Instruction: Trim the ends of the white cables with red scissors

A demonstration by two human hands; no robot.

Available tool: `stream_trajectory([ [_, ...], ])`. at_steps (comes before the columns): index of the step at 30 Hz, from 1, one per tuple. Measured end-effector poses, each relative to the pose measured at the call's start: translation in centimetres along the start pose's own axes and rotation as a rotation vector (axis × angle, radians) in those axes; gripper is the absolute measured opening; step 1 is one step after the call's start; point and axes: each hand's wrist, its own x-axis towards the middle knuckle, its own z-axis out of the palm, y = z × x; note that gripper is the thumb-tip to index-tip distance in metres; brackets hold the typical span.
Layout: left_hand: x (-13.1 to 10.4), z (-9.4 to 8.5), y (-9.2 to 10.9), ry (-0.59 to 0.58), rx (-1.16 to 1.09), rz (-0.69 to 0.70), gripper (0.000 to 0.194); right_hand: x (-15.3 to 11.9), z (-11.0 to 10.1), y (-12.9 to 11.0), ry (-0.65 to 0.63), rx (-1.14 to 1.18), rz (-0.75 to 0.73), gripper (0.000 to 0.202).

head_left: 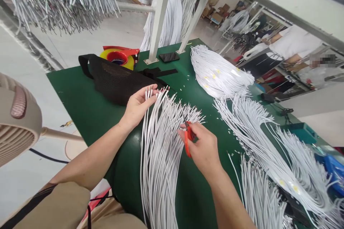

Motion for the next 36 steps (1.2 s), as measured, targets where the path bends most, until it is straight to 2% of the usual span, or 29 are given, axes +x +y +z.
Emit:
stream_trajectory([
  [6, 0.2, -0.5, 0.4, -0.088, 0.168, 0.05, 0.035, 4.0, 1.3, -3.0, 0.001, -0.084, -0.146, 0.017],
  [10, 0.2, -0.8, 0.5, -0.117, 0.235, 0.151, 0.027, 5.7, 2.0, -3.5, 0.027, -0.245, -0.215, 0.013],
  [13, 0.3, -0.8, 0.3, -0.139, 0.155, 0.132, 0.03, 6.5, 2.4, -3.2, 0.072, -0.382, -0.259, 0.014],
  [17, 0.3, -0.6, 0.5, -0.141, 0.075, 0.094, 0.044, 6.8, 2.6, -2.7, 0.113, -0.511, -0.313, 0.009],
  [25, 0.1, -0.6, 0.7, -0.242, 0.041, 0.029, 0.034, 6.7, 2.3, -2.1, 0.16, -0.682, -0.408, 0.009],
  [36, 0.1, -0.5, 0.8, -0.184, 0.03, -0.081, 0.035, 7.4, 1.4, -1.0, 0.142, -0.787, -0.553, 0.021],
])
